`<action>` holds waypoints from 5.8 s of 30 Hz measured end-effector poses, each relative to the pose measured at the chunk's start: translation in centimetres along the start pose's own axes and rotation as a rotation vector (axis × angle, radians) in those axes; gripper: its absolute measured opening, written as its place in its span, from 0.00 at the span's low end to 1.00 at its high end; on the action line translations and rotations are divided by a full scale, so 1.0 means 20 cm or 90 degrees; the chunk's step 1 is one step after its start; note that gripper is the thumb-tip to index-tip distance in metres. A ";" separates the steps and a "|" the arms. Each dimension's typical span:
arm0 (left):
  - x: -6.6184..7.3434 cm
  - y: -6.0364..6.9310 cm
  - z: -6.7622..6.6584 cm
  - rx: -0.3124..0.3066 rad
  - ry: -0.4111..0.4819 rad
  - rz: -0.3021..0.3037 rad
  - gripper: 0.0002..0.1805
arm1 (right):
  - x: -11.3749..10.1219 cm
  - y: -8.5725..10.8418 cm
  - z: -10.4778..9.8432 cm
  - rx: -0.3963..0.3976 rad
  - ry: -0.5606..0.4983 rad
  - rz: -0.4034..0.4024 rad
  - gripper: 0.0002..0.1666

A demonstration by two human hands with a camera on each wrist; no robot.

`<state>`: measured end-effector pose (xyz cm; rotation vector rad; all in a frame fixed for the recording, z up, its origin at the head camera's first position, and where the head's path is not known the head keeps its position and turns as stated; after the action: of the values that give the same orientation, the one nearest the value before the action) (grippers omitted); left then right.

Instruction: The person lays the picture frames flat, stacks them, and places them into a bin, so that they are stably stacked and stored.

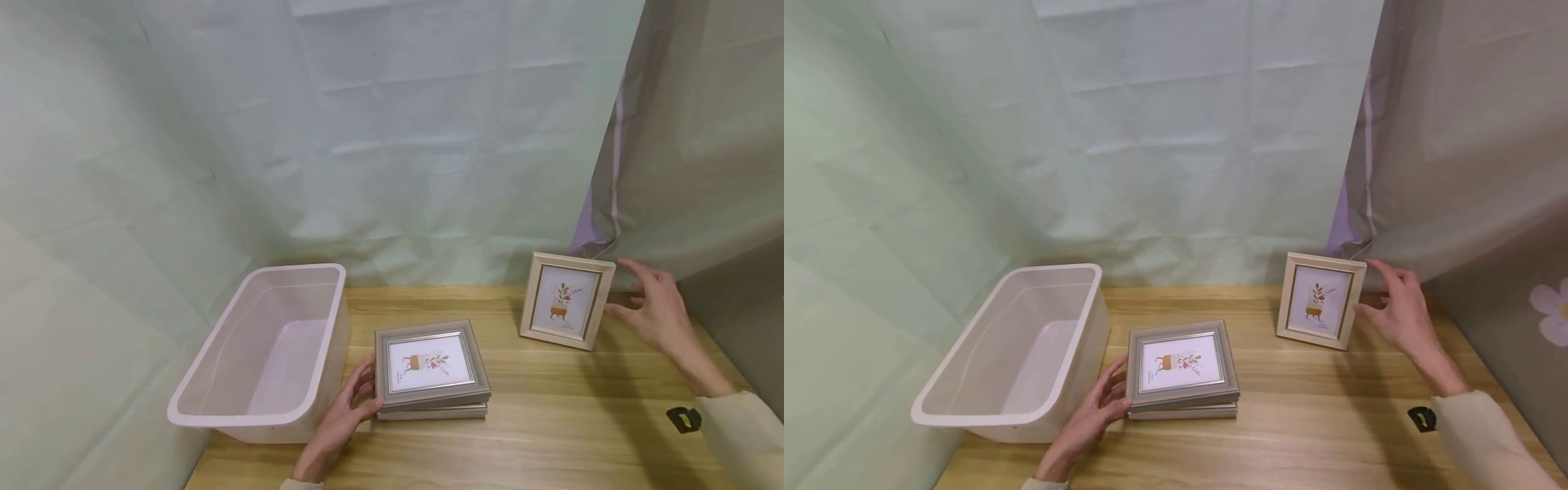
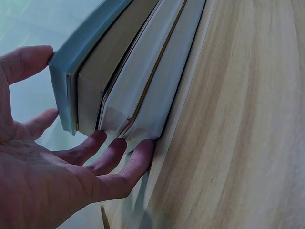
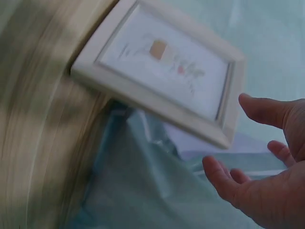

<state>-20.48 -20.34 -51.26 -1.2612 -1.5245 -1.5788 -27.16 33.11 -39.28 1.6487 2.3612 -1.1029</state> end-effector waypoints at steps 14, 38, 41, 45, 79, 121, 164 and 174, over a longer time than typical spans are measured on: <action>-0.01 0.00 -0.03 -0.018 0.011 -0.020 0.47 | 0.15 -0.15 0.11 -0.092 -0.040 -0.123 0.50; 0.00 0.01 -0.04 -0.045 0.022 -0.018 0.47 | 0.24 -0.09 0.18 -0.063 -0.240 -0.117 0.40; 0.00 0.01 -0.04 -0.046 0.020 -0.018 0.47 | 0.21 -0.08 0.19 -0.045 -0.267 -0.109 0.41; 0.00 0.01 -0.04 -0.043 0.019 -0.018 0.47 | 0.17 -0.05 0.19 0.002 -0.289 -0.099 0.43; 0.36 0.15 0.15 0.049 0.019 0.159 0.34 | -0.56 0.26 0.27 0.304 -0.828 0.235 0.38; 0.38 0.10 0.34 -0.050 0.092 0.328 0.59 | -0.86 0.33 0.58 0.273 -0.787 0.346 0.40; 0.24 -0.06 0.11 0.230 -0.220 0.180 0.72 | -0.89 0.26 0.84 0.006 -0.408 0.244 0.61; 0.18 -0.08 0.10 0.250 -0.255 0.222 0.69 | -0.88 0.28 0.86 0.001 -0.389 0.249 0.61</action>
<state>-22.78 -17.47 -48.81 -1.5614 -1.6351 -0.7893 -20.78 10.00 -47.47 1.4139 1.5859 -1.2830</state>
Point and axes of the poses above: each hand's wrist, its own y-axis away from the middle knuckle, its own z-axis out of the palm, x = y × z, the point moved 5 cm from there along -y, towards the middle knuckle, and after that the axes turned 15 degrees about -z, right-handed, at the moved point
